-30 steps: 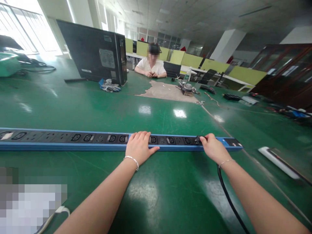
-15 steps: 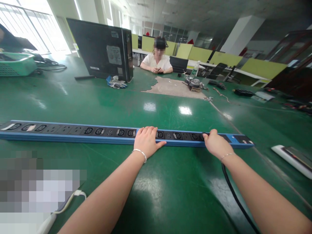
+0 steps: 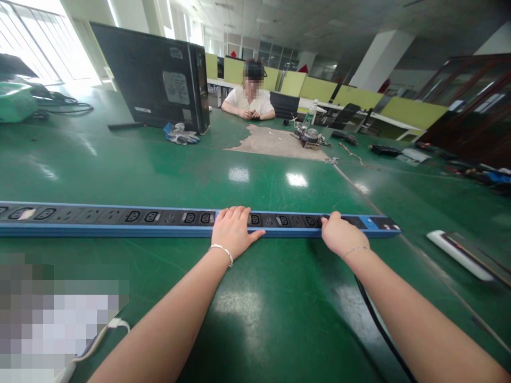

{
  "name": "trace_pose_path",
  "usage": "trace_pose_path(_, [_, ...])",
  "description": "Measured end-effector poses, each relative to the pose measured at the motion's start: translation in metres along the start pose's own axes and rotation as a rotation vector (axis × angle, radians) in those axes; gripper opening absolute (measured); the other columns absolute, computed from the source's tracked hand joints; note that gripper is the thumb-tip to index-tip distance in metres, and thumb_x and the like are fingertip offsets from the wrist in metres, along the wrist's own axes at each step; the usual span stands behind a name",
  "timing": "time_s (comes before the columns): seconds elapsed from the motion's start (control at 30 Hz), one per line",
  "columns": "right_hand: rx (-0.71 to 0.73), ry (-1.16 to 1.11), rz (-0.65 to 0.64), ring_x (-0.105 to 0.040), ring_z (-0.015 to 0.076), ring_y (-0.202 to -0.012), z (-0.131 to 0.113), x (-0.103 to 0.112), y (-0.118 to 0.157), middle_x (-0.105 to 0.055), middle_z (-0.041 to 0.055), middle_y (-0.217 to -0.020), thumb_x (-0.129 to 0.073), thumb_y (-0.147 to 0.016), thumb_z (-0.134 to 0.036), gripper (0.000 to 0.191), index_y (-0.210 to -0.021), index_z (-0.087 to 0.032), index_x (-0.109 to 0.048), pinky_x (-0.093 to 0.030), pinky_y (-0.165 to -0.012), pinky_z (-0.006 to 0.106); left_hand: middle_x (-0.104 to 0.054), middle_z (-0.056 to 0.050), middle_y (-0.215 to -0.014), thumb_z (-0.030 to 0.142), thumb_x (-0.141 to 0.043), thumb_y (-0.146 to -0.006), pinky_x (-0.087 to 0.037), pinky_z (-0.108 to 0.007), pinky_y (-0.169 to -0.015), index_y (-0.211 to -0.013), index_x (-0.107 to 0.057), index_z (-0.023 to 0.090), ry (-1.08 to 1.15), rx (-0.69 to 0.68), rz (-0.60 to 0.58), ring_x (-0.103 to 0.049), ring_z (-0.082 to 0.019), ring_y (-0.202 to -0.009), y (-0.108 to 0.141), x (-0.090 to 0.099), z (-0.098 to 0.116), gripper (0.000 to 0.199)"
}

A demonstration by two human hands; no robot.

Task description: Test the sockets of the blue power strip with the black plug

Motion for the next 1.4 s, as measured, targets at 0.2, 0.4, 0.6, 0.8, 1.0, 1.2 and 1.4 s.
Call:
trace_pose_path(0.2, [-0.010,0.003,0.060,-0.065,0.0287,-0.080,-0.001,-0.002,0.006,-0.064,0.0204,-0.086,-0.019,-0.091,-0.038,0.039,-0.104,-0.010,-0.043,-0.046,-0.072,0.040,-0.058,-0.010,-0.118,0.061,-0.049,-0.075,-0.031,-0.039,-0.097,-0.118,-0.053,0.016,0.004,0.004,-0.004,-0.049,-0.026,-0.111,0.000,0.000,0.000,0.062])
trace_pose_path(0.4, [-0.003,0.001,0.107,-0.065,0.0275,-0.077,-0.003,-0.004,0.009,-0.064,0.0205,-0.089,-0.020,-0.091,-0.038,0.038,-0.104,-0.011,-0.043,-0.046,-0.072,0.040,-0.058,-0.010,-0.118,0.059,-0.050,-0.075,-0.031,-0.039,-0.097,-0.118,-0.053,0.017,-0.001,0.011,-0.012,-0.048,-0.026,-0.112,0.000,-0.002,-0.001,0.060])
trace_pose_path(0.6, [0.023,-0.031,0.075,-0.064,0.0284,-0.082,-0.001,-0.002,0.006,-0.064,0.0201,-0.089,-0.020,-0.091,-0.040,0.040,-0.106,-0.010,-0.043,-0.045,-0.073,0.038,-0.058,-0.010,-0.118,0.060,-0.049,-0.076,-0.031,-0.039,-0.097,-0.118,-0.053,0.016,-0.005,-0.002,-0.008,-0.048,-0.026,-0.112,0.000,-0.002,-0.001,0.061])
trace_pose_path(0.8, [0.027,-0.039,0.126,-0.064,0.0296,-0.081,0.002,0.019,0.012,-0.065,0.0199,-0.086,-0.020,-0.091,-0.041,0.042,-0.105,-0.010,-0.045,-0.044,-0.070,0.036,-0.058,-0.010,-0.119,0.058,-0.049,-0.077,-0.031,-0.039,-0.097,-0.117,-0.054,0.017,0.000,-0.007,-0.017,-0.048,-0.026,-0.112,0.000,-0.001,-0.001,0.058])
trace_pose_path(1.0, [-0.090,-0.086,0.203,-0.062,0.0286,-0.083,0.059,0.050,0.005,-0.065,0.0190,-0.088,-0.025,-0.088,-0.047,0.045,-0.101,-0.012,-0.052,-0.042,-0.067,0.033,-0.058,-0.011,-0.118,0.059,-0.047,-0.077,-0.031,-0.040,-0.097,-0.117,-0.053,0.016,-0.001,0.009,-0.022,-0.048,-0.026,-0.112,0.000,-0.001,-0.001,0.059])
trace_pose_path(1.2, [-0.117,-0.146,0.157,-0.059,0.0243,-0.086,0.127,0.035,-0.022,-0.064,0.0138,-0.094,-0.026,-0.088,-0.043,0.042,-0.095,-0.016,-0.057,-0.042,-0.066,0.028,-0.058,-0.010,-0.118,0.059,-0.047,-0.077,-0.031,-0.039,-0.097,-0.117,-0.053,0.018,-0.004,0.008,-0.020,-0.048,-0.026,-0.113,0.000,0.000,-0.001,0.058])
trace_pose_path(1.4, [-0.189,-0.137,0.098,-0.060,0.0271,-0.090,0.137,0.017,-0.039,-0.064,0.0185,-0.098,-0.026,-0.087,-0.048,0.051,-0.106,-0.011,-0.056,-0.043,-0.069,0.031,-0.059,-0.010,-0.118,0.057,-0.049,-0.077,-0.032,-0.040,-0.097,-0.117,-0.054,0.019,0.000,0.003,-0.017,-0.049,-0.026,-0.112,0.000,0.001,0.000,0.056])
Point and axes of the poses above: each hand's wrist, its own y-axis away from the middle knuckle, its own x-axis out of the back of the hand, z = x × y, the point moved 9 cm from there along -y, towards the middle knuckle
